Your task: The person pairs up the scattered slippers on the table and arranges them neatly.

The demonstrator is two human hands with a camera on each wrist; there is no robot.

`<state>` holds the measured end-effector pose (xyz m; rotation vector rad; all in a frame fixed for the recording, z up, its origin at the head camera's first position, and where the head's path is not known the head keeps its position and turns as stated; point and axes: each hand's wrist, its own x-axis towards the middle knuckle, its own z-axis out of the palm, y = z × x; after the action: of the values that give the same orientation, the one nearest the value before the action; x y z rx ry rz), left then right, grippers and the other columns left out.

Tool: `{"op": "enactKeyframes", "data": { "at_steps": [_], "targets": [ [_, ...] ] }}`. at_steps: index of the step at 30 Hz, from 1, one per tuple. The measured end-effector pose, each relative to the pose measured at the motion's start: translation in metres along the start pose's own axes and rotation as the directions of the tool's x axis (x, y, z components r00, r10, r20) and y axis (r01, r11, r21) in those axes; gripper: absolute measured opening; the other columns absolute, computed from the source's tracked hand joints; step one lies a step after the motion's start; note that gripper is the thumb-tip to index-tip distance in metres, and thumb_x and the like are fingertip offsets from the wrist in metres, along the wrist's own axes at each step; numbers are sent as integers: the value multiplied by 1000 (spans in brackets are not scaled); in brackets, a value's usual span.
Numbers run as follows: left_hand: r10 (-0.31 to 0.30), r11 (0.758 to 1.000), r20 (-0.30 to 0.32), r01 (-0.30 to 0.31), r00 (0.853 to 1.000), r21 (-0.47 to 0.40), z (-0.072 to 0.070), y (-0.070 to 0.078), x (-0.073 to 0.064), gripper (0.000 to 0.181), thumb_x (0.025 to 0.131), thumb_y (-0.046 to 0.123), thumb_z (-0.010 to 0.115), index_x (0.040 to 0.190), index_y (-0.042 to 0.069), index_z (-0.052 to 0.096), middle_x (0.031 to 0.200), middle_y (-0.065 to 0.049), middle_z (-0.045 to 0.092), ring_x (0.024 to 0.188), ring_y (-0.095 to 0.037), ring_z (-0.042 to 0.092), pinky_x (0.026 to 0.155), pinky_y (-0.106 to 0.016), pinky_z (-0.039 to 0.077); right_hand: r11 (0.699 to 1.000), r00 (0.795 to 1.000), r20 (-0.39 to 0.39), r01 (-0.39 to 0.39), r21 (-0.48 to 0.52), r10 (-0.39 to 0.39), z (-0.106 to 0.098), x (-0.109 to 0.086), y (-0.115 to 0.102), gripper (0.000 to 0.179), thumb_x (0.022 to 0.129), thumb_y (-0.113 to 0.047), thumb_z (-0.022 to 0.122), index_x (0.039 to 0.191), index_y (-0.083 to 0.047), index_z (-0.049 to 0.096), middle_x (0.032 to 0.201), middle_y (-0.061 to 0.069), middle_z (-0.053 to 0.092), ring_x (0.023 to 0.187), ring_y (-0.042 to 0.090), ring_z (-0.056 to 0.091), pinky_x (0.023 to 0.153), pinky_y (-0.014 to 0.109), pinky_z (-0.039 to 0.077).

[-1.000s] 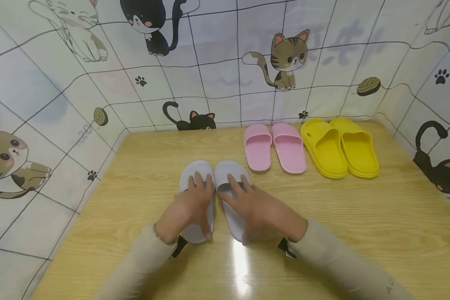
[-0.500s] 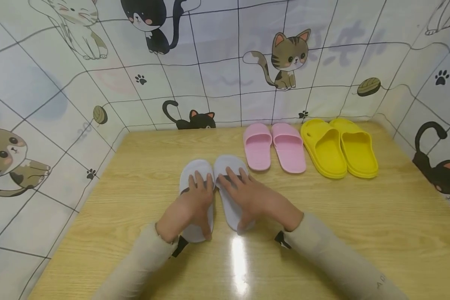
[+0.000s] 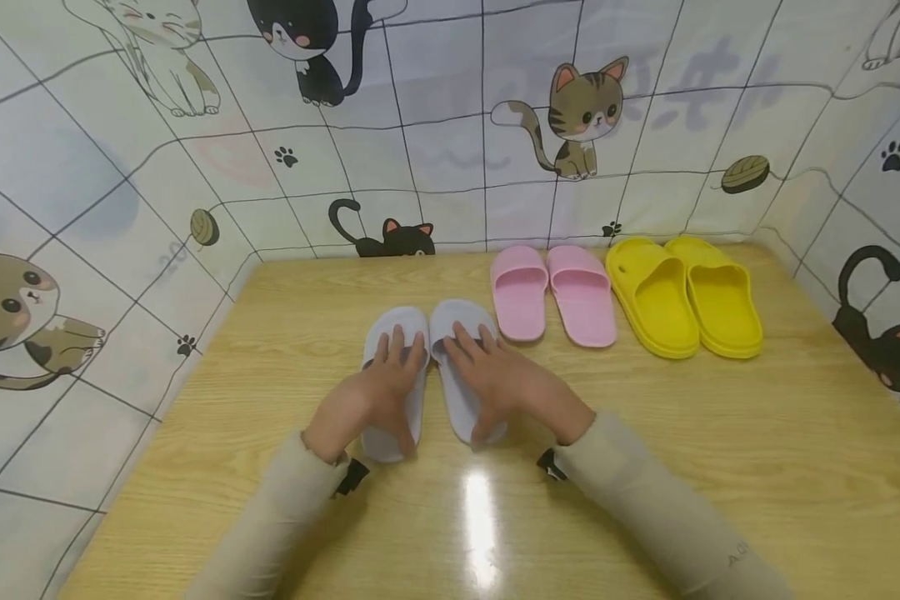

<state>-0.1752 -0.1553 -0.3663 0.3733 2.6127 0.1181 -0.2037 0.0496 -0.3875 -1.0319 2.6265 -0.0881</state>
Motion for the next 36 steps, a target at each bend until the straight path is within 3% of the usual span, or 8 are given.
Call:
{"op": "enactKeyframes", "data": {
  "at_steps": [7,15,17,19,23,28,32,36],
  "targets": [
    [0,1000,-23,-1,1000,-27,-1,-10,7,159,58,40,102,166,18,-11,170,-21,-23,150,-66,-4,119,-75,20,999,999,23,-39,34,38,-2,6,3,148,63,-57,95,167,-8,1,174,17,-9,157,53,2,129,60,16],
    [49,998,-85,-51,995,-23,-1,-12,13,149,68,37,97,163,-2,-12,168,-29,-20,149,-67,1,126,-68,3,998,1000,-15,5,55,-4,1,6,15,149,65,-62,92,167,-8,-3,173,15,-12,157,52,-3,131,53,8],
    [21,999,-87,-24,996,-40,-2,-12,13,147,68,37,97,164,1,-7,169,-29,-17,149,-67,6,126,-68,10,998,1000,-23,12,64,-10,1,6,16,149,65,-62,92,166,-8,-2,174,14,-12,157,52,-2,131,52,7],
    [-23,998,-86,18,996,-63,-2,-12,12,147,66,38,98,166,8,-6,170,-30,-13,148,-65,21,123,-66,27,998,1000,-23,13,68,-12,0,6,15,149,64,-62,92,167,-8,-2,174,14,-11,157,52,-2,131,52,8],
    [-77,993,-103,67,992,-98,-2,-11,9,150,63,40,100,167,14,-6,169,-34,-2,137,-56,48,103,-60,53,998,1000,-25,4,67,-3,0,5,14,150,63,-61,93,167,-8,-1,174,15,-10,157,53,-2,131,53,9],
    [-81,993,-62,75,995,-95,-2,-12,6,154,62,38,101,166,7,-9,168,-35,-10,143,-57,40,110,-60,48,998,1000,-30,6,66,-4,1,6,13,150,63,-61,93,167,-8,-1,173,16,-10,157,53,-1,131,53,9],
    [-84,994,3,84,996,-74,-2,-11,4,163,56,34,104,165,12,-15,167,-31,-20,146,-58,34,112,-61,46,997,1000,-30,2,78,0,1,6,13,151,63,-61,93,167,-9,-2,173,14,-12,157,52,-2,131,53,9],
    [-76,995,10,77,997,-69,-2,-10,3,167,53,32,105,164,14,-18,167,-30,-23,146,-57,36,110,-60,48,996,999,-42,9,85,-5,2,7,15,151,62,-61,94,167,-9,-2,173,15,-13,157,52,-2,131,52,8]
  ]
}}
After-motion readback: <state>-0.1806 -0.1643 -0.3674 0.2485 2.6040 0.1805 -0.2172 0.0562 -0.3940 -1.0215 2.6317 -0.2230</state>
